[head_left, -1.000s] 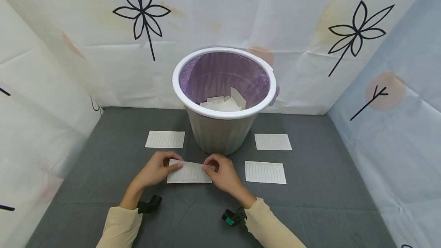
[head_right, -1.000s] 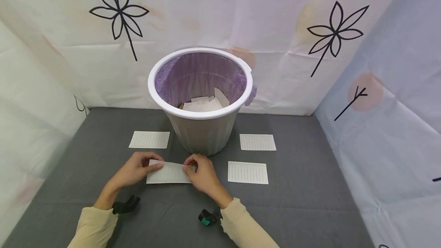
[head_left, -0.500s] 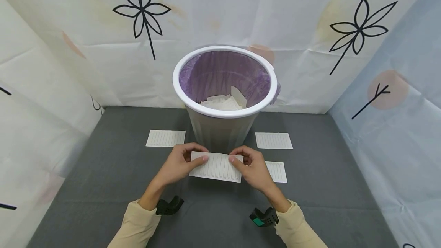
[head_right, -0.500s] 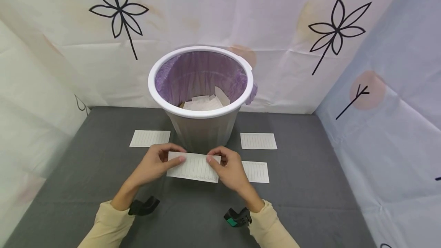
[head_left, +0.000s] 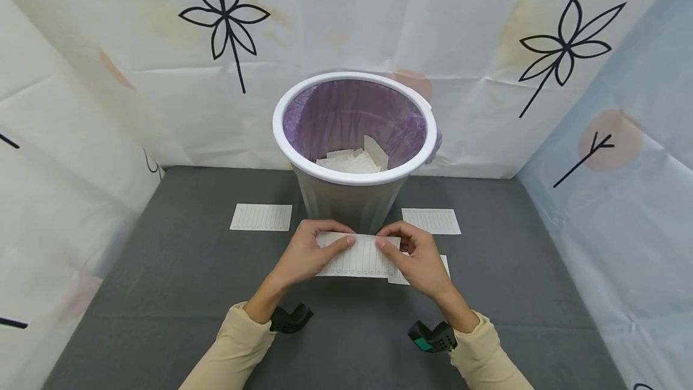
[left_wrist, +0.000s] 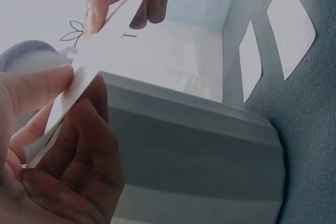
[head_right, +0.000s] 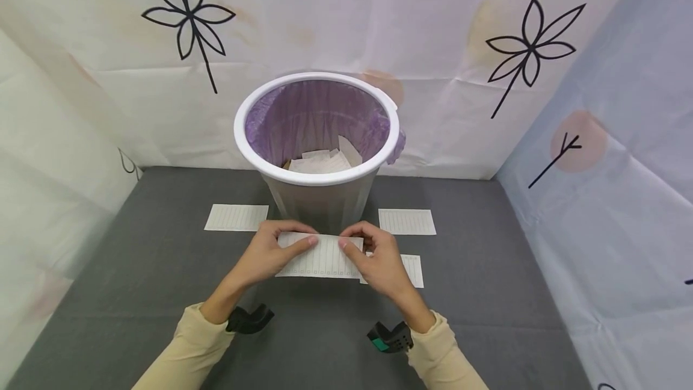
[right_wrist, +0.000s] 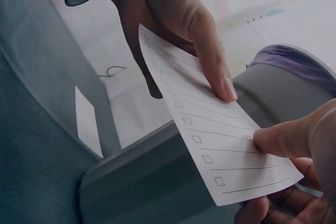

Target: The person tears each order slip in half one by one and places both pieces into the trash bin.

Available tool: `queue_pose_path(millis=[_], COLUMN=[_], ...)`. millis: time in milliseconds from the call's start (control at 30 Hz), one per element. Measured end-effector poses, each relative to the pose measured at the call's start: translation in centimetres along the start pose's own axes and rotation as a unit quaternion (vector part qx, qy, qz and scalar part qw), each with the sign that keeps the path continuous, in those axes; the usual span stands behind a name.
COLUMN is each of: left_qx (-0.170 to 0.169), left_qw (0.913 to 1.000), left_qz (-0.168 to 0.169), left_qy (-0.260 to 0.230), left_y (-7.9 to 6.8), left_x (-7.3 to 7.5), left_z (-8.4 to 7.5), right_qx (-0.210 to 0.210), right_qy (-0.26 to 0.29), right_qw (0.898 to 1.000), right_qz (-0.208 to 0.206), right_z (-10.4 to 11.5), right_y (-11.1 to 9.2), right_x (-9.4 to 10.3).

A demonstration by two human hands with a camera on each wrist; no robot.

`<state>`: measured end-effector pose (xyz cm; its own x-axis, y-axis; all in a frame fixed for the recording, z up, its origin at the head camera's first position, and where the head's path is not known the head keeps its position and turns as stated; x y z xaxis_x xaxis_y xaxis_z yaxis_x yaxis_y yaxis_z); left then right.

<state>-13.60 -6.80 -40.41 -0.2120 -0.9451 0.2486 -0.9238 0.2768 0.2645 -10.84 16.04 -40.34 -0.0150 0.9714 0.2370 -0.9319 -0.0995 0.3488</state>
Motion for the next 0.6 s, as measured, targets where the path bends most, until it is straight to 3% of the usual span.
queue_pose_path(millis=[267,600], left_qx=[-0.019,-0.046], left_qw=[0.9995,0.9972], left_qz=[-0.021,-0.035], left_qy=[0.015,0.047], left_y=[-0.1,0.0], left_x=[-0.7,-1.2], left_z=[-0.7,-1.7], right_qx=[0.014,0.035], right_qy=[0.001,-0.041], right_qw=[1.000,0.999], right_qz=[0.008,0.008], right_z=[0.6,1.4], right_y=[0.5,1.1], right_x=[-0.1,-0.3])
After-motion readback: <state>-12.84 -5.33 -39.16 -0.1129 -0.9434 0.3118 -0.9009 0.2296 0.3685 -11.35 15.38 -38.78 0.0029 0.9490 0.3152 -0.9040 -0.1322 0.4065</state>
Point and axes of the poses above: each hand's wrist, its own y-axis towards the middle knuckle, its own x-axis out of the back of the hand, z = x × y, the point moved 1 cm from there along y, towards the middle knuckle, and after that the axes turned 8 degrees about -z, right-handed, at the moved point
